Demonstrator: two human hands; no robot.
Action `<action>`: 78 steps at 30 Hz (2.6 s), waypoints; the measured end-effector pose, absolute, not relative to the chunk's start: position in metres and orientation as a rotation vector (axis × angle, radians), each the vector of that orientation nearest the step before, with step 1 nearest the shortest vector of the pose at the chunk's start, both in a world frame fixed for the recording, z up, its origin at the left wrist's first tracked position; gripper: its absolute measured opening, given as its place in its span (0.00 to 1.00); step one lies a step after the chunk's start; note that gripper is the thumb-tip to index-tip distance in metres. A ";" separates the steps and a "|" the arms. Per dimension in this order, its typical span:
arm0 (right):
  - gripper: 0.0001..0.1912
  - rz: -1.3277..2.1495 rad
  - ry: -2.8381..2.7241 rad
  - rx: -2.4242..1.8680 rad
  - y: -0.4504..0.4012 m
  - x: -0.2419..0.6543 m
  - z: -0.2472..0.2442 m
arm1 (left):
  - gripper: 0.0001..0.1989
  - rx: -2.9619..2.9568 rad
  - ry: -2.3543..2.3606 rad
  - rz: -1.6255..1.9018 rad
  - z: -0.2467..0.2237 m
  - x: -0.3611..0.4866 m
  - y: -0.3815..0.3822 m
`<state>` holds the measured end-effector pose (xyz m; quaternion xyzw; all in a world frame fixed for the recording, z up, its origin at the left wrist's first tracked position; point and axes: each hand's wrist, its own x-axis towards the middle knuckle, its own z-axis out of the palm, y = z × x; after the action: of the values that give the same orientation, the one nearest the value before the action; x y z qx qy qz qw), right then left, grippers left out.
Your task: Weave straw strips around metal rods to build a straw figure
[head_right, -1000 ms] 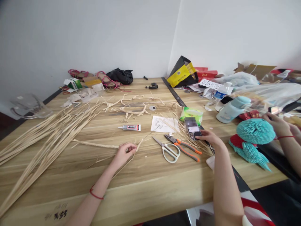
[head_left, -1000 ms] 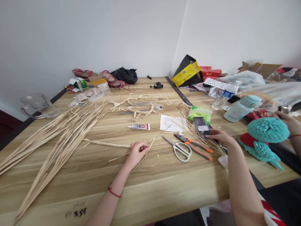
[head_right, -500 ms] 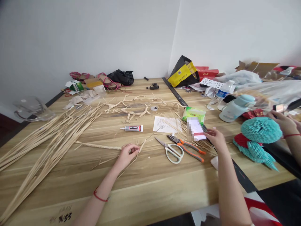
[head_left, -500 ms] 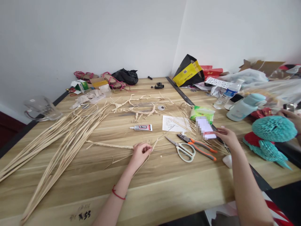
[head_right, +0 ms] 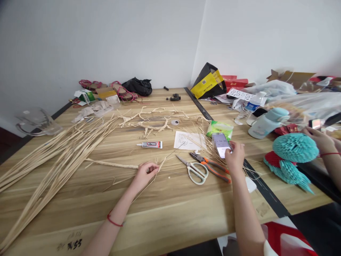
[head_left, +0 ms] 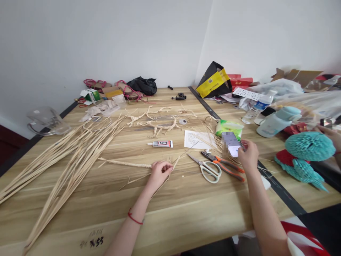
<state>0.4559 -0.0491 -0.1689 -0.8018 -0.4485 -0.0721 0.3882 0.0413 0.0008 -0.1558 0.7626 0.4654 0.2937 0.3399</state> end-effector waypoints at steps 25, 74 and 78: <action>0.13 1.184 -1.203 -1.441 -0.029 0.210 -0.164 | 0.06 1.914 1.126 0.830 -0.161 0.042 0.001; 0.15 1.072 -1.119 -1.171 -0.030 0.202 -0.167 | 0.16 1.170 0.982 1.293 -0.162 0.033 0.010; 0.15 1.084 -1.125 -1.149 -0.030 0.202 -0.165 | 0.17 1.147 0.949 1.256 -0.160 0.034 0.007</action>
<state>0.2017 -0.0295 -0.1652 -0.4886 -0.4786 0.4608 0.5656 0.0337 0.0071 -0.1599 0.4870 0.4029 0.5334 0.5621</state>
